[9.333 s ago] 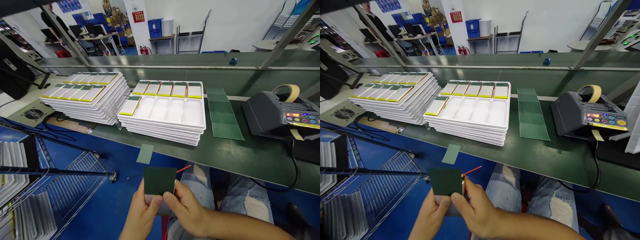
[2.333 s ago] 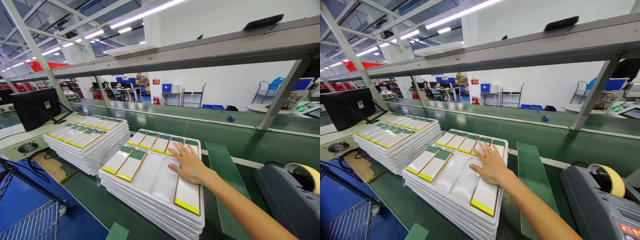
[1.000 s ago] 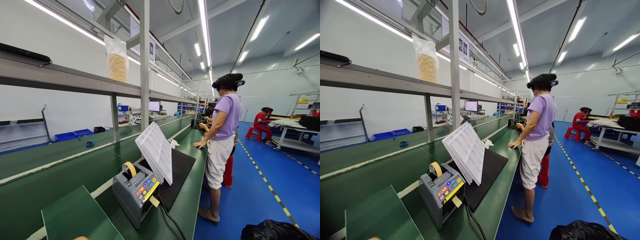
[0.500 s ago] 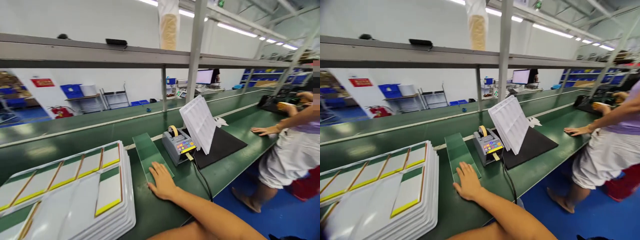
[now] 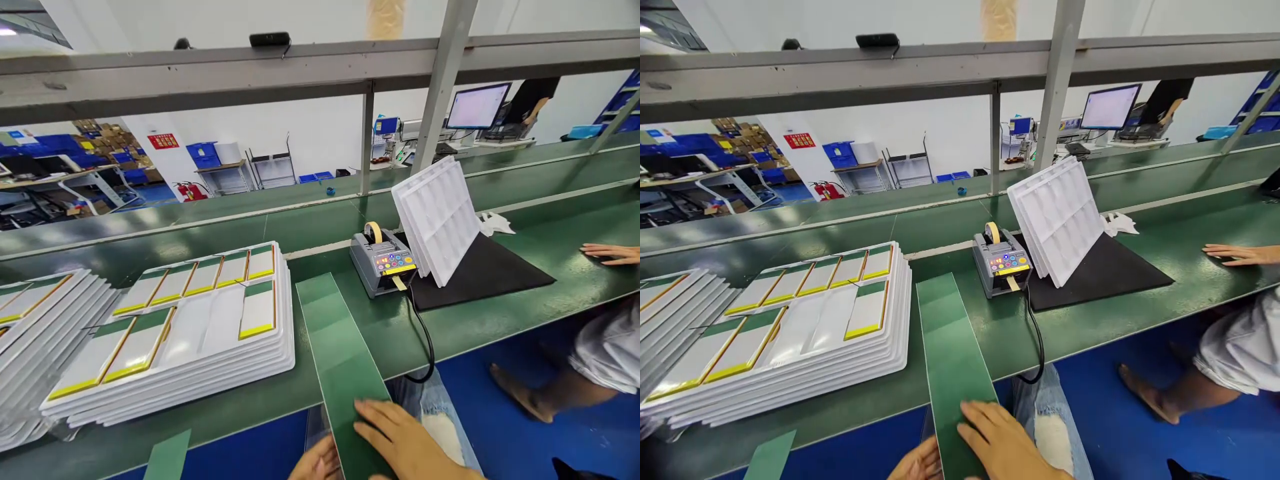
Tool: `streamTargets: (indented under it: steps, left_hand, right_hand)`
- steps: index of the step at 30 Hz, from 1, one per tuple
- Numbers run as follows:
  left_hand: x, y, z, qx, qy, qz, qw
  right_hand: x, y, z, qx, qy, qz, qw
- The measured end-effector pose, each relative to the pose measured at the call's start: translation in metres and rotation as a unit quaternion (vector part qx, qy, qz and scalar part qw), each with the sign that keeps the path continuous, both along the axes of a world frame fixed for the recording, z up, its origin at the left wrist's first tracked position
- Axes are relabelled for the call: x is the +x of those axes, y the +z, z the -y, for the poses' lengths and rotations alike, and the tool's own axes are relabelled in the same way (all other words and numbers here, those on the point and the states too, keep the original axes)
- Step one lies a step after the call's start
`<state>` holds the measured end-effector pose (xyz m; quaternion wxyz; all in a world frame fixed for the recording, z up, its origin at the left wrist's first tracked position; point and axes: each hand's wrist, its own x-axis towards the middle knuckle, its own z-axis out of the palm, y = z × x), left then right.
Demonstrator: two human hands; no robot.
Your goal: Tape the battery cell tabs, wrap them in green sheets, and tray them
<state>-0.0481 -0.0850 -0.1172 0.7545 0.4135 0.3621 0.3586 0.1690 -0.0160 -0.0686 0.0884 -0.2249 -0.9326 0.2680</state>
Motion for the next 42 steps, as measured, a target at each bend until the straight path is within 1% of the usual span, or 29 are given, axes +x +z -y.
streamTargets:
  steps: [1,2,3,4,5,7,8,9,10,13,15,16,17,18,20,21,23,26,28,30,31,33,34,35,36,38,39,40,42]
  left_hand:
    - [0.003,0.004,0.004,-0.021,0.067,0.015,0.997]
    - [0.008,0.007,0.005,-0.031,0.128,0.002,0.991]
    - [0.015,0.009,0.005,-0.031,0.176,-0.033,0.983]
    - [0.022,0.01,0.003,-0.024,0.216,-0.07,0.974]
    - [0.028,0.01,0.002,-0.015,0.241,-0.1,0.965]
    - [0.035,0.008,0.001,0.001,0.254,-0.137,0.957]
    - [0.036,0.008,0.003,0.007,0.251,-0.153,0.956]
    - [0.036,0.008,0.006,0.017,0.246,-0.172,0.954]
    - [0.034,0.01,0.009,0.029,0.238,-0.191,0.952]
    - [0.028,0.024,0.02,0.07,0.189,-0.234,0.951]
    - [0.024,0.039,0.025,0.105,0.136,-0.252,0.952]
    - [0.023,0.047,0.027,0.117,0.12,-0.238,0.957]
    - [0.021,0.055,0.027,0.124,0.121,-0.204,0.964]
    - [0.021,0.064,0.026,0.125,0.144,-0.155,0.969]
    - [0.021,0.08,0.023,0.11,0.235,-0.056,0.964]
    - [0.021,0.087,0.021,0.098,0.285,-0.033,0.953]
    - [0.022,0.099,0.018,0.077,0.354,-0.057,0.93]
    - [0.024,0.11,0.019,0.059,0.382,-0.179,0.905]
    - [0.025,0.114,0.022,0.072,0.392,-0.259,0.88]
    - [0.026,0.118,0.024,0.111,0.418,-0.329,0.839]
    - [0.025,0.122,0.025,0.139,0.435,-0.371,0.809]
    - [0.023,0.129,0.025,0.188,0.467,-0.451,0.737]
    - [0.021,0.132,0.025,0.205,0.469,-0.475,0.716]
    - [0.019,0.135,0.025,0.215,0.451,-0.484,0.718]
    - [0.018,0.138,0.026,0.213,0.421,-0.478,0.741]
    - [0.017,0.139,0.028,0.174,0.366,-0.437,0.803]
    - [0.017,0.137,0.029,0.145,0.357,-0.42,0.821]
    - [0.018,0.135,0.03,0.116,0.367,-0.412,0.826]
    - [0.018,0.127,0.032,0.072,0.412,-0.408,0.812]
  right_hand:
    - [0.006,0.0,0.008,-0.047,0.019,-0.013,0.999]
    - [0.01,-0.001,0.013,-0.087,0.017,-0.026,0.996]
    - [0.013,-0.002,0.015,-0.114,-0.011,-0.04,0.993]
    - [0.014,-0.002,0.013,-0.127,-0.061,-0.054,0.989]
    - [0.016,-0.003,0.01,-0.125,-0.128,-0.068,0.981]
    - [0.018,-0.005,-0.003,-0.117,-0.261,-0.098,0.953]
    - [0.019,-0.005,-0.01,-0.129,-0.306,-0.113,0.936]
    - [0.02,-0.005,-0.017,-0.154,-0.332,-0.127,0.922]
    - [0.021,-0.005,-0.022,-0.194,-0.337,-0.143,0.91]
    - [0.017,0.002,-0.028,-0.34,-0.279,-0.209,0.873]
    - [0.012,0.011,-0.026,-0.393,-0.249,-0.25,0.849]
    - [0.009,0.018,-0.024,-0.403,-0.245,-0.26,0.842]
    - [0.005,0.025,-0.022,-0.407,-0.246,-0.26,0.841]
    - [0.002,0.032,-0.02,-0.404,-0.246,-0.254,0.843]
    - [-0.002,0.047,-0.018,-0.379,-0.238,-0.225,0.866]
    - [-0.004,0.053,-0.018,-0.355,-0.23,-0.21,0.881]
    - [-0.006,0.064,-0.019,-0.303,-0.217,-0.186,0.909]
    - [-0.007,0.071,-0.022,-0.211,-0.228,-0.173,0.935]
    - [-0.008,0.072,-0.023,-0.159,-0.217,-0.193,0.943]
    - [-0.01,0.072,-0.021,-0.16,-0.182,-0.239,0.941]
    - [-0.012,0.073,-0.019,-0.175,-0.175,-0.259,0.934]
    - [-0.016,0.075,-0.013,-0.208,-0.193,-0.287,0.915]
    - [-0.019,0.076,-0.011,-0.218,-0.21,-0.295,0.906]
    - [-0.022,0.078,-0.008,-0.22,-0.22,-0.299,0.902]
    - [-0.026,0.079,-0.006,-0.218,-0.219,-0.304,0.901]
    - [-0.033,0.08,-0.004,-0.21,-0.203,-0.311,0.904]
    - [-0.037,0.079,-0.003,-0.204,-0.197,-0.311,0.907]
    - [-0.042,0.076,-0.002,-0.201,-0.196,-0.309,0.909]
    - [-0.05,0.069,0.0,-0.209,-0.213,-0.296,0.908]
